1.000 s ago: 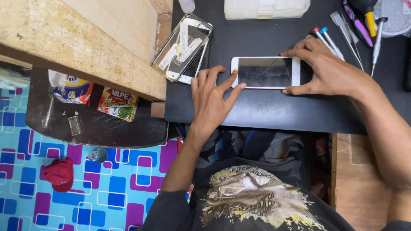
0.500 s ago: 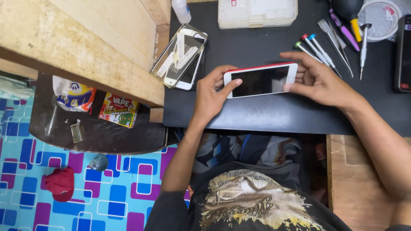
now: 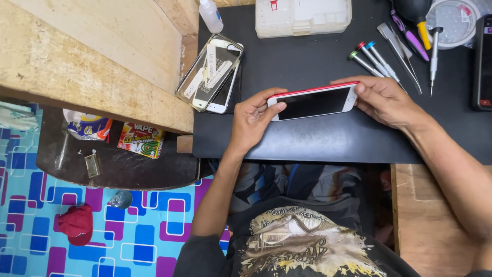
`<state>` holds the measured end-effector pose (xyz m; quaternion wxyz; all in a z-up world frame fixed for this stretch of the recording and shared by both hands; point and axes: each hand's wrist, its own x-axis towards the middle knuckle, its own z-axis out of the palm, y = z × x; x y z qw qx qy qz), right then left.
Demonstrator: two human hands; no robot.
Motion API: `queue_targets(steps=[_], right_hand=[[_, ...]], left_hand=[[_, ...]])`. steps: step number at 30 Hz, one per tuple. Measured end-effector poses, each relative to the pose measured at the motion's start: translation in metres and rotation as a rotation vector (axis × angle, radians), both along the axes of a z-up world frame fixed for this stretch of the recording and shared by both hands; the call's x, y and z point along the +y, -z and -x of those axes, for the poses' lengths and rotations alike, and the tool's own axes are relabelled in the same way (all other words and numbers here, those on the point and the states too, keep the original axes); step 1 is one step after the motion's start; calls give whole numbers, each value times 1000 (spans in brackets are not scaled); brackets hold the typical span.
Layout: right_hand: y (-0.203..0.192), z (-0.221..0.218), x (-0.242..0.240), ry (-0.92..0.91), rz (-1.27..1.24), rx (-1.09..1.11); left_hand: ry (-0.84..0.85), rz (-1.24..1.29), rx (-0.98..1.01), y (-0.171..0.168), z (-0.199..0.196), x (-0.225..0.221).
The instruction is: A person disassembles a red smartphone using a screwdriver to remove internal components and then tests a replacement screen.
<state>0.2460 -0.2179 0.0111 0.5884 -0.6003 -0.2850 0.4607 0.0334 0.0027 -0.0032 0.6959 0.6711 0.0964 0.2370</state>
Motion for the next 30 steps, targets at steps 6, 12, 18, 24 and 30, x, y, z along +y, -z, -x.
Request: queue_targets(steps=[6, 12, 18, 24, 30], right_hand=[[8, -1, 1, 11, -112, -54], [10, 10, 2, 81, -179, -123], [5, 26, 5, 97, -187, -297], [11, 35, 12, 206, -303, -310], [-2, 36, 11, 173, -292, -371]], left_hand=[[21, -30, -14, -1, 1, 3], [-1, -93, 18, -9, 3, 6], [125, -456, 86, -59, -7, 3], [159, -410, -27, -68, -20, -8], [122, -420, -20, -61, -19, -7]])
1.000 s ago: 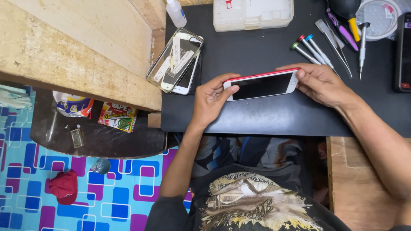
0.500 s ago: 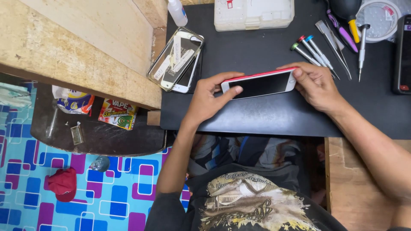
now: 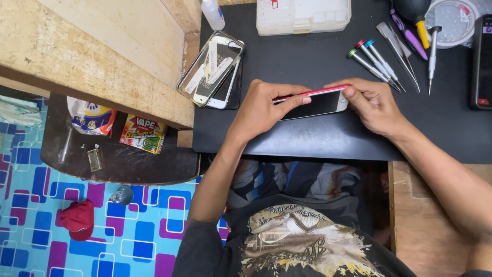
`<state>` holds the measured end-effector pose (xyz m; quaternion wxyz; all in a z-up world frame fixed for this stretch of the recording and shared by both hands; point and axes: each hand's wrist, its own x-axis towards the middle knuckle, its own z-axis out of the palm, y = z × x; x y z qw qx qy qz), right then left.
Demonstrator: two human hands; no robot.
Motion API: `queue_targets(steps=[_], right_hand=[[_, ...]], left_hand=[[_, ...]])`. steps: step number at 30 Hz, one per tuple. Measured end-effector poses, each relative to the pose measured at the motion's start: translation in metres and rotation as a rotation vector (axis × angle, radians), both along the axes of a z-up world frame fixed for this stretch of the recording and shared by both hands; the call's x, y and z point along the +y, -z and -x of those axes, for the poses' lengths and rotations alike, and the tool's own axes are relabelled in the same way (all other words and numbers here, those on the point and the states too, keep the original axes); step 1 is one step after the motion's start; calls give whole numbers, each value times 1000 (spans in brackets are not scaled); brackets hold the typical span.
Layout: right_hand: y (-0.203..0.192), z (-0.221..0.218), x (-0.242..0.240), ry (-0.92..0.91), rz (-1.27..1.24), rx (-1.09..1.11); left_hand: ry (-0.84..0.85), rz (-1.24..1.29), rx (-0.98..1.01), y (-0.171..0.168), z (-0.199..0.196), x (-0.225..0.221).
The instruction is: A person disassembles a red smartphone using a screwdriver to remove internal components and then tests a replacement screen.
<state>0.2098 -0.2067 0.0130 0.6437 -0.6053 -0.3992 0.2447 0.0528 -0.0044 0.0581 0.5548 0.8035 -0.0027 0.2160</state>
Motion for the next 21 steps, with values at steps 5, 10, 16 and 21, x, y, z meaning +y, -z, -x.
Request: queue_targets(steps=[5, 10, 16, 21], right_hand=[[-3, 0, 1, 7, 7, -33], [-9, -2, 3, 13, 34, -100], [46, -21, -3, 19, -17, 81], [21, -9, 7, 29, -34, 159]], left_hand=[[-30, -11, -32, 4, -3, 0], [-43, -25, -45, 6, -5, 1], [-139, 51, 0, 23, -13, 5], [-192, 142, 11, 18, -12, -2]])
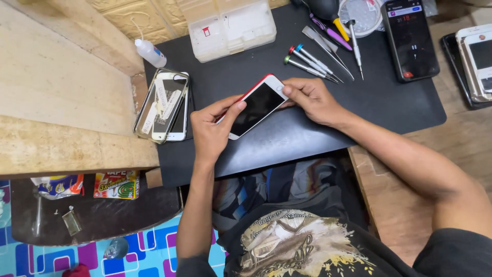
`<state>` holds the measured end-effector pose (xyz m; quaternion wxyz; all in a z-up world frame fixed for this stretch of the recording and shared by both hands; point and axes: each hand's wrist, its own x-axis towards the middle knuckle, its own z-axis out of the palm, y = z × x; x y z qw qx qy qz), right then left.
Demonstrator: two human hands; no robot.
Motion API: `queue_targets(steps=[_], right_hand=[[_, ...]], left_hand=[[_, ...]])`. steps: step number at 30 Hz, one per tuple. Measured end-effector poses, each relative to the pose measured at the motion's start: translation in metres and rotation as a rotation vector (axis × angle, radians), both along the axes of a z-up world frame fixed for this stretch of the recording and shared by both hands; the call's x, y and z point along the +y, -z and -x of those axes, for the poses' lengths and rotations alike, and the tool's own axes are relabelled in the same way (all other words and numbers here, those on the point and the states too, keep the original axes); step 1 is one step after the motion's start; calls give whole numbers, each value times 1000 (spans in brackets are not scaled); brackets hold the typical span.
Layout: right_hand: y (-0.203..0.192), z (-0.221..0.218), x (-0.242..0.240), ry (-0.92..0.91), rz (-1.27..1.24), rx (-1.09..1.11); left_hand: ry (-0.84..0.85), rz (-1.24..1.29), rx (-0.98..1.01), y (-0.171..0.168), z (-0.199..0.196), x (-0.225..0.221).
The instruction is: A person disassembles a red smartphone using a screwdriver to remove internal components and then tests a replacement screen.
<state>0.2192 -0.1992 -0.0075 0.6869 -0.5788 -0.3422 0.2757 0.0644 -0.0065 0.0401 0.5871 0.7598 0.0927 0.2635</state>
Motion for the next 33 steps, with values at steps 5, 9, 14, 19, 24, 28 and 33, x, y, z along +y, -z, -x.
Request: queue_targets(steps=[5, 9, 14, 19, 24, 28, 33], right_hand=[[-2, 2, 0, 65, 5, -56], [-9, -3, -2, 73, 10, -103], [-49, 7, -3, 86, 56, -455], [-74, 13, -4, 132, 34, -517], [-60, 12, -6, 144, 9, -431], [-62, 22, -1, 161, -11, -427], [-50, 20, -3, 191, -4, -483]], left_hand=[[-4, 92, 24, 0, 0, -2], [60, 170, 94, -5, -5, 4], [155, 81, -17, -32, -20, -14], [111, 155, -55, -34, -31, -26], [56, 258, -113, -21, -31, -33], [38, 341, -148, -24, -24, -38], [28, 374, -181, -19, -23, -42]])
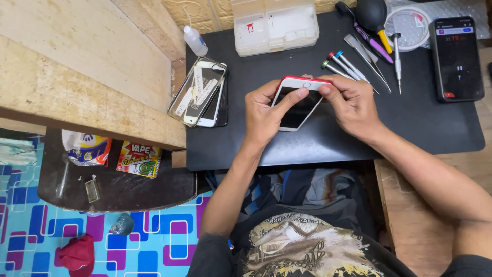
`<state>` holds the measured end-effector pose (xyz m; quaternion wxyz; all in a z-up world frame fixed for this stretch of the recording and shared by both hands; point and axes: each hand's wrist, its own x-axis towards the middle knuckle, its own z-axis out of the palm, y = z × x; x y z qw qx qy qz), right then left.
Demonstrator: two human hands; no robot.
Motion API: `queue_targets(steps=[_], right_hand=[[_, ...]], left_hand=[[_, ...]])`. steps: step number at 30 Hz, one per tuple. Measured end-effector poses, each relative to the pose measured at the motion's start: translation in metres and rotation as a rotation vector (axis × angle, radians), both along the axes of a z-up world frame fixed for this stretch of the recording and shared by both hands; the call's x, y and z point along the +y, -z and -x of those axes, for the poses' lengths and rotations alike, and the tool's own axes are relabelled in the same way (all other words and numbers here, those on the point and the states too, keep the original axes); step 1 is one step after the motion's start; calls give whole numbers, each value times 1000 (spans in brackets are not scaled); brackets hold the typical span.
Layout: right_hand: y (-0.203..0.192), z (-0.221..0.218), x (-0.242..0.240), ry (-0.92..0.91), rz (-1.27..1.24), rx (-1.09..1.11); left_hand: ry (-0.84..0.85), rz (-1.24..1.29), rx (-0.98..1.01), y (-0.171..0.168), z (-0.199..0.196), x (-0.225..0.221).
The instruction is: A person disassembles a red smartphone using a screwdriver to remove internal components and then tests a replacement screen.
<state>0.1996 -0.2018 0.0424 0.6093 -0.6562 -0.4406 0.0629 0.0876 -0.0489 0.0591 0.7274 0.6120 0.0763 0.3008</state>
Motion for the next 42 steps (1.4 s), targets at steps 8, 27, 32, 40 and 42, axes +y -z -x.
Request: queue_targets(steps=[8, 27, 32, 40, 42], right_hand=[[49, -5, 0, -19, -11, 72], [11, 14, 8, -68, 19, -85], [25, 10, 6, -61, 82, -88], [21, 16, 2, -76, 126, -33], [30, 14, 1, -78, 147, -40]], left_hand=[[2, 245, -149, 12, 0, 0], [-165, 309, -184, 28, -12, 14], [-170, 404, -253, 49, -18, 24], [-119, 660, -372, 38, -12, 25], [-116, 744, -422, 43, -10, 30]])
